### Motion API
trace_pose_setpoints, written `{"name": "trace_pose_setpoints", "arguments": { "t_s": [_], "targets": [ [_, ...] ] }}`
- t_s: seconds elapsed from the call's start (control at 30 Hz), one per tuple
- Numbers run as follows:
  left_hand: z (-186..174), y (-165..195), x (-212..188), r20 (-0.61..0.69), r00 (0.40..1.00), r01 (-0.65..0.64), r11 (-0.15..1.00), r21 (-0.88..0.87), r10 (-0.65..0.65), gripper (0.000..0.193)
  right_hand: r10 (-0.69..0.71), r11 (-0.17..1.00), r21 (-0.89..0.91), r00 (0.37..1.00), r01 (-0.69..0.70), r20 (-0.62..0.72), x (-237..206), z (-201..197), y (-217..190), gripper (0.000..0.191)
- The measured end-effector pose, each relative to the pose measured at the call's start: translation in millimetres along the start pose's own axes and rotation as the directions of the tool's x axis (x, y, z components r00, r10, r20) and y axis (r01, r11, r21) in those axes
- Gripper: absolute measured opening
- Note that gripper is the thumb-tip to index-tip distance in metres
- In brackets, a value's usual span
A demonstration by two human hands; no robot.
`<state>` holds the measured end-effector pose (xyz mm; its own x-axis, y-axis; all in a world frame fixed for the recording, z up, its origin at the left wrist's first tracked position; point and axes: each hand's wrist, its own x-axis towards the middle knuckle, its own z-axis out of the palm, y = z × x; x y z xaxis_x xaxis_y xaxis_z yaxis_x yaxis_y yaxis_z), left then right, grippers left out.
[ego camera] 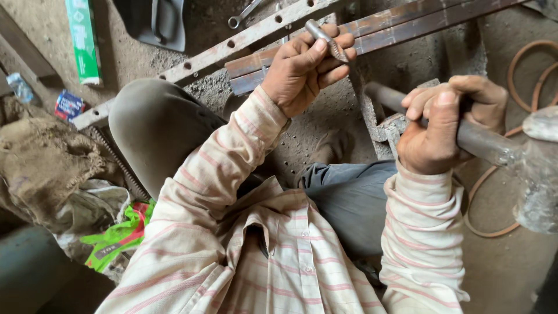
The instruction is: The person sits on the floor and repeatedly strikes a metal bar with a hammer. They hold the bar steady with one hand while striking it with the other, occasionally repositioning the bar to work on different sections.
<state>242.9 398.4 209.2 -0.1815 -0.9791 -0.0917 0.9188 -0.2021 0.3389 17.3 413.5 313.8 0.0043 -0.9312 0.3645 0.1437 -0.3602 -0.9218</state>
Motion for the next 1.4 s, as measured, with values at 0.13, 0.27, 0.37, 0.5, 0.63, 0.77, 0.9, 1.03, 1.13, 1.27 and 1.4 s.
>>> {"name": "trace_pose_setpoints", "arguments": {
  "t_s": [0.13, 0.27, 0.37, 0.5, 0.63, 0.77, 0.9, 1.03, 1.13, 1.27, 1.4],
  "targets": [
    [-9.1, 3.2, -3.1, -0.009, 0.999, 0.035, 0.999, -0.034, -0.036, 0.036, 0.061, 0.997, -0.056, 0.998, -0.060, 0.007, -13.4, -5.9, 12.5, 0.015],
    [-35.5, -10.0, 1.4, -0.029, 0.999, -0.023, 0.991, 0.132, 0.028, 0.027, 0.124, 0.989, -0.079, 0.992, -0.126, -0.025, -29.3, -20.5, 27.3, 0.015],
    [-64.8, -23.0, 20.7, -0.084, 0.985, -0.107, 0.916, 0.387, 0.151, 0.021, 0.173, 0.984, -0.016, 0.979, -0.176, -0.106, -46.1, -28.3, 41.3, 0.014],
    [-109.8, -31.7, 63.5, -0.132, 0.911, -0.082, 0.486, 0.870, 0.390, 0.016, 0.253, 0.966, 0.086, 0.956, -0.242, -0.150, -66.5, -35.7, 60.0, 0.010],
    [-146.8, -39.8, 95.1, -0.020, 0.883, 0.057, -0.066, 0.996, 0.470, 0.014, 0.309, 0.951, 0.069, 0.938, -0.301, -0.157, -71.5, -48.1, 68.2, 0.007],
    [-165.3, -57.8, 110.5, -0.003, 0.849, 0.036, -0.052, 0.998, 0.529, 0.013, 0.316, 0.949, 0.057, 0.935, -0.310, -0.161, -68.1, -57.2, 69.6, 0.006],
    [-177.5, -72.6, 126.2, -0.077, 0.843, 0.066, 0.040, 0.997, 0.532, 0.014, 0.343, 0.939, 0.069, 0.929, -0.337, -0.139, -67.7, -60.6, 74.5, 0.006],
    [-193.0, -83.3, 136.3, -0.004, 0.765, 0.118, -0.133, 0.984, 0.644, 0.020, 0.353, 0.935, 0.016, 0.929, -0.354, -0.109, -71.1, -67.0, 80.2, 0.006],
    [-203.5, -88.3, 138.7, -0.086, 0.748, 0.235, -0.143, 0.961, 0.658, 0.025, 0.357, 0.933, -0.014, 0.932, -0.358, -0.066, -73.3, -70.8, 82.2, 0.004],
    [-210.5, -90.2, 137.6, -0.042, 0.751, 0.185, -0.148, 0.972, 0.659, 0.023, 0.382, 0.924, 0.031, 0.922, -0.381, -0.067, -73.1, -71.5, 82.2, 0.006],
    [-212.8, -90.0, 136.4, -0.035, 0.772, 0.145, -0.122, 0.982, 0.635, 0.015, 0.388, 0.921, 0.039, 0.918, -0.386, -0.078, -71.7, -71.0, 81.5, 0.006]
  ]
}}
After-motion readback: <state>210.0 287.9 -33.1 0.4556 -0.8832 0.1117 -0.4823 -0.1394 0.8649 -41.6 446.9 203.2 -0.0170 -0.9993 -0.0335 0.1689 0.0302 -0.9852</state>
